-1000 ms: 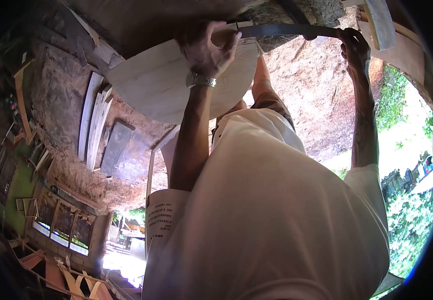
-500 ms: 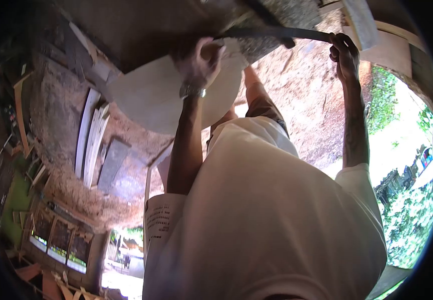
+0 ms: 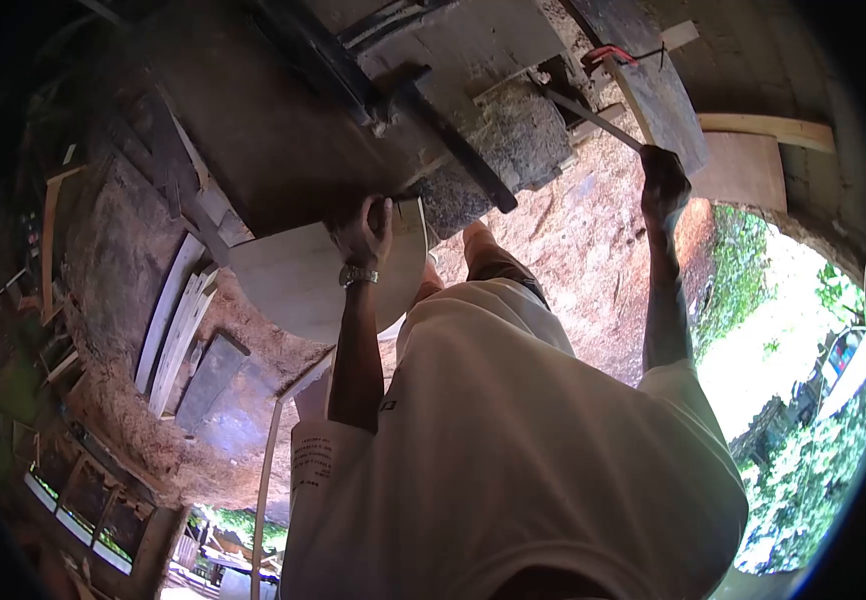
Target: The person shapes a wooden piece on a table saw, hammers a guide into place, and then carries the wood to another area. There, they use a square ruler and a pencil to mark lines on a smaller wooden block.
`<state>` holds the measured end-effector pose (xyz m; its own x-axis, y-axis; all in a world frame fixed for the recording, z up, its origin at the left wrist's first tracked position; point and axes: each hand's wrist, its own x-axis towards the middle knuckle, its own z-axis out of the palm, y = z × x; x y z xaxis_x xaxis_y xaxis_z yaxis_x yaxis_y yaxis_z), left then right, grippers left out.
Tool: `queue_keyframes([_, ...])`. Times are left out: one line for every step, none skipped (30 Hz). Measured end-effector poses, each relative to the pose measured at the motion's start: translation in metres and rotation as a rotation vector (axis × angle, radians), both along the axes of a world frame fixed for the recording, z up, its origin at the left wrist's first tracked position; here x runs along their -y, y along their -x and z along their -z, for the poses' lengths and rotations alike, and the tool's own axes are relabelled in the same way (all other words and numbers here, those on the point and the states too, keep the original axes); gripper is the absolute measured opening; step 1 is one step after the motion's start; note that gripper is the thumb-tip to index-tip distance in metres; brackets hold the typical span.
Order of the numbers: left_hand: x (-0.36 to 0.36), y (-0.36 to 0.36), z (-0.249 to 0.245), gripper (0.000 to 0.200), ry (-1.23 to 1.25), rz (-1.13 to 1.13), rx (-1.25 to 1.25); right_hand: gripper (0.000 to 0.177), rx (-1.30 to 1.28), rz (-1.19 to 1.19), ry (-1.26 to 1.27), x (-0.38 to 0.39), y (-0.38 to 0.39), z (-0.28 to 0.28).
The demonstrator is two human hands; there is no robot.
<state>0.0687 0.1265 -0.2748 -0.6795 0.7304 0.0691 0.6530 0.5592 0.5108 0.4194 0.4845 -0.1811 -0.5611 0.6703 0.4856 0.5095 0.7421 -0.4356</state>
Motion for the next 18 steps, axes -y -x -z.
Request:
queue_keyframes([-0.001,-0.002,0.005,0.017,0.028,-0.023,-0.001,0.011,0.025,0.036,0.005,-0.001,0.003,-0.008])
queue_keyframes([0.001,-0.004,0.016,0.017,0.009,-0.065,0.020,0.011,0.053,0.028,0.026,-0.005,0.003,-0.009])
queue_keyframes([0.002,-0.005,0.030,0.017,-0.011,-0.102,0.041,0.010,0.083,0.025,0.044,-0.009,0.002,-0.007])
queue_keyframes([-0.004,-0.005,0.031,0.017,-0.033,-0.139,0.062,0.010,0.112,0.021,0.061,-0.012,0.001,-0.008])
queue_keyframes([-0.006,-0.007,0.029,0.017,0.016,-0.134,0.026,0.008,0.087,-0.004,0.073,-0.012,0.010,-0.011])
queue_keyframes([-0.007,-0.008,0.028,0.017,0.068,-0.139,-0.016,0.007,0.065,-0.022,0.087,-0.015,0.015,-0.005])
queue_keyframes([-0.008,-0.008,0.023,0.017,0.122,-0.149,-0.061,0.006,0.072,0.021,0.178,-0.010,0.034,-0.011])
queue_keyframes([-0.009,-0.009,0.017,0.017,0.117,-0.165,-0.072,0.005,0.085,0.061,0.273,-0.003,0.054,-0.015])
queue_keyframes([-0.011,-0.010,0.012,0.017,0.117,-0.178,-0.079,0.004,0.113,0.132,0.168,-0.002,0.066,-0.012])
queue_keyframes([-0.014,-0.010,0.008,0.017,0.112,-0.186,-0.087,0.003,0.062,0.153,0.076,-0.007,0.084,-0.015])
queue_keyframes([-0.017,-0.008,0.009,0.018,0.136,-0.202,-0.060,0.003,0.155,0.091,0.030,-0.028,0.090,-0.017])
queue_keyframes([-0.017,-0.008,0.009,0.019,0.162,-0.216,-0.026,0.003,0.253,0.031,-0.016,-0.051,0.087,-0.019])
queue_keyframes([-0.015,-0.011,0.007,0.020,0.187,-0.224,0.011,0.005,0.172,-0.035,0.211,-0.064,0.087,-0.027])
queue_keyframes([-0.013,-0.013,0.001,0.020,0.167,-0.208,-0.009,0.007,0.280,0.043,0.349,-0.066,0.095,-0.039])
queue_keyframes([-0.016,-0.010,-0.004,0.021,0.136,-0.194,-0.037,0.008,0.281,-0.011,0.266,-0.060,0.100,-0.045])
queue_keyframes([-0.018,-0.007,-0.005,0.021,0.105,-0.182,-0.062,0.010,0.284,-0.067,0.182,-0.053,0.107,-0.050])
queue_keyframes([-0.017,-0.009,-0.003,0.022,0.103,-0.202,-0.073,0.011,0.301,-0.042,0.212,-0.049,0.118,-0.051])
queue_keyframes([-0.014,-0.014,-0.001,0.022,0.108,-0.230,-0.039,0.012,0.326,-0.017,0.244,-0.042,0.126,-0.052])
